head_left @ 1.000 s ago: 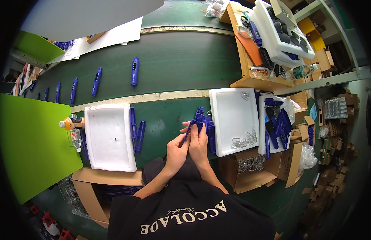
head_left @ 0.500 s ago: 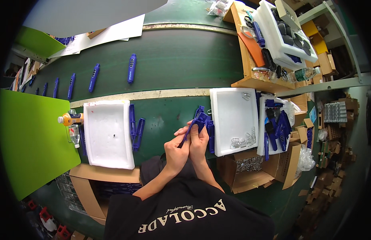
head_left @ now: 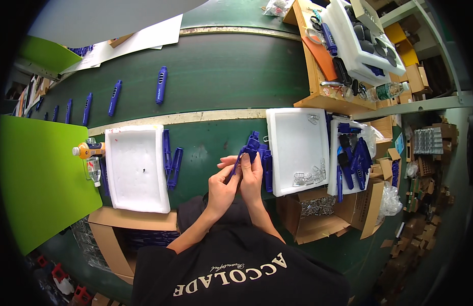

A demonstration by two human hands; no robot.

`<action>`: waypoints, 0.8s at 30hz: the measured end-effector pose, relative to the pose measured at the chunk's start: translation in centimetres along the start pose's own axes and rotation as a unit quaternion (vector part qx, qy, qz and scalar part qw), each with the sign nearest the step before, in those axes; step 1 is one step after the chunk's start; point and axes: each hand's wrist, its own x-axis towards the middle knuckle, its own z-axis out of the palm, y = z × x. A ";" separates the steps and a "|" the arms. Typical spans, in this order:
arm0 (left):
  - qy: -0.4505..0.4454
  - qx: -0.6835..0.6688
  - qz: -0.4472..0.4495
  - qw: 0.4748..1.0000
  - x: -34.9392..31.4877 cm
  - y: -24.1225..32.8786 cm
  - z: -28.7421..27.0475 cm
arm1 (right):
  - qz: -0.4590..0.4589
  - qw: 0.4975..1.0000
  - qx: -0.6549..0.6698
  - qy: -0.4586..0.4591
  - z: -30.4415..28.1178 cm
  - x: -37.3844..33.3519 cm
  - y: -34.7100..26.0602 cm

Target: Manually assemble blue electronic casing components by inserting small silver metallic pins into pre-drilled holes in the plastic housing.

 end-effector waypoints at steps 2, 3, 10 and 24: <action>-0.006 0.024 0.006 1.000 -0.1 -0.1 -0.2 | -0.007 1.000 -0.009 -0.001 -0.2 0.1 0.1; -0.009 0.036 0.008 0.999 -0.2 -0.1 -0.3 | -0.009 1.000 -0.004 -0.002 -0.2 0.1 0.2; -0.028 0.016 0.003 0.999 -0.1 -0.7 -0.8 | -0.028 0.999 -0.016 0.003 0.0 0.0 0.0; 0.055 0.068 0.057 0.995 -0.2 -0.9 0.4 | -0.014 0.999 0.002 0.036 -0.2 -0.3 1.8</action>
